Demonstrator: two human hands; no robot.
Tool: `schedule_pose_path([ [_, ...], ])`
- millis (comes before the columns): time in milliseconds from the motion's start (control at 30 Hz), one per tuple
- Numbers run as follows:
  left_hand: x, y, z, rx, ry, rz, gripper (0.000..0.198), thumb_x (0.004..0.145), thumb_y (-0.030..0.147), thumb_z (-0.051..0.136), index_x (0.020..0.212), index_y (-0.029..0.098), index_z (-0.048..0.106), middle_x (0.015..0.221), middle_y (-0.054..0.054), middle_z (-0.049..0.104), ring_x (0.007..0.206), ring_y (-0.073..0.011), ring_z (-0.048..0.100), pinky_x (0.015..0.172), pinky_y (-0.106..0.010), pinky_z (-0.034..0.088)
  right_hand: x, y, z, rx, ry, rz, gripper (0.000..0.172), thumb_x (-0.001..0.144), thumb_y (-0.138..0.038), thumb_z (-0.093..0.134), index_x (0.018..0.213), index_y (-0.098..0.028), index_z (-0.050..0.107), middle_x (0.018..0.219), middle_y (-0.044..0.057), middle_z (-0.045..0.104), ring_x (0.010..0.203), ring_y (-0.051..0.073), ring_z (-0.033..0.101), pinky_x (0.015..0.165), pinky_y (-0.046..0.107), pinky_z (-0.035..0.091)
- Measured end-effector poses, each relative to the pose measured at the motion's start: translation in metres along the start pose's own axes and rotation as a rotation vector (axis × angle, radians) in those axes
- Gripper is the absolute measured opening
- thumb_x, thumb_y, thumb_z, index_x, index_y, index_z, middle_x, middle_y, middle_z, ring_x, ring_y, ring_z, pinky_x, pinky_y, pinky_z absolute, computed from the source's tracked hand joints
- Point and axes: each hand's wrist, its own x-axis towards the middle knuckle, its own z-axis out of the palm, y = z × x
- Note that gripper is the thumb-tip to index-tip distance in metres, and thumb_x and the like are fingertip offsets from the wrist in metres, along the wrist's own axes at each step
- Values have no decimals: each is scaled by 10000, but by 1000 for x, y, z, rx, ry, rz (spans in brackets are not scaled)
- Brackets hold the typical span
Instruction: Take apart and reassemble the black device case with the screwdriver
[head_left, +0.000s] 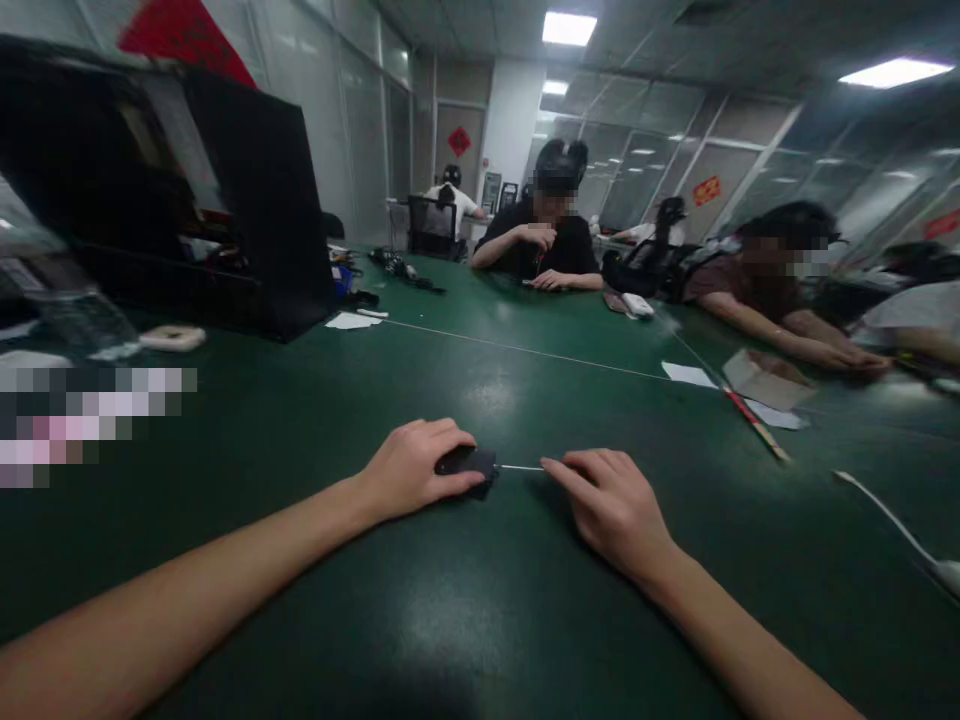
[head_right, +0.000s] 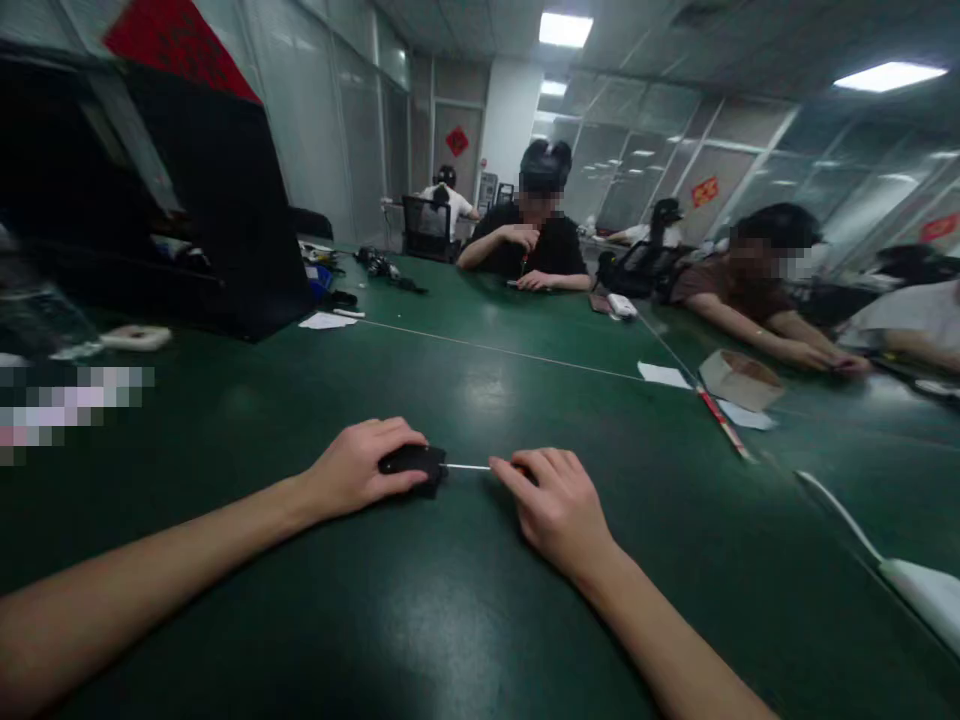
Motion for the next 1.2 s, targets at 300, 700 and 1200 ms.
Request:
schedule_pose_path([
  [300,2,1,-3,11,12,11,365,898,496,593,1081,183,640,995,-56,661,867,-207,622,787,-340,472,0,2,1,-15,-23,27,346,867,-26,507,1140,-139,687,977,132,680,870,238,581,758,384,445],
  [700,2,-1,-3,-35,-3,10,382,908,502,573,1103,177,628,1021,-69,661,890,-216,619,800,-352,479,3,-4,4,94,-136,-77,351,947,-97,470,1259,-147,625,997,116,695,801,198,617,702,325,500],
  [1200,1,5,0,-331,-50,170,414,882,457,642,1168,160,608,1083,-98,672,1000,-213,614,890,-333,470,1,-11,6,50,-91,-62,312,971,-123,463,1243,-144,613,937,76,717,729,153,639,620,245,486],
])
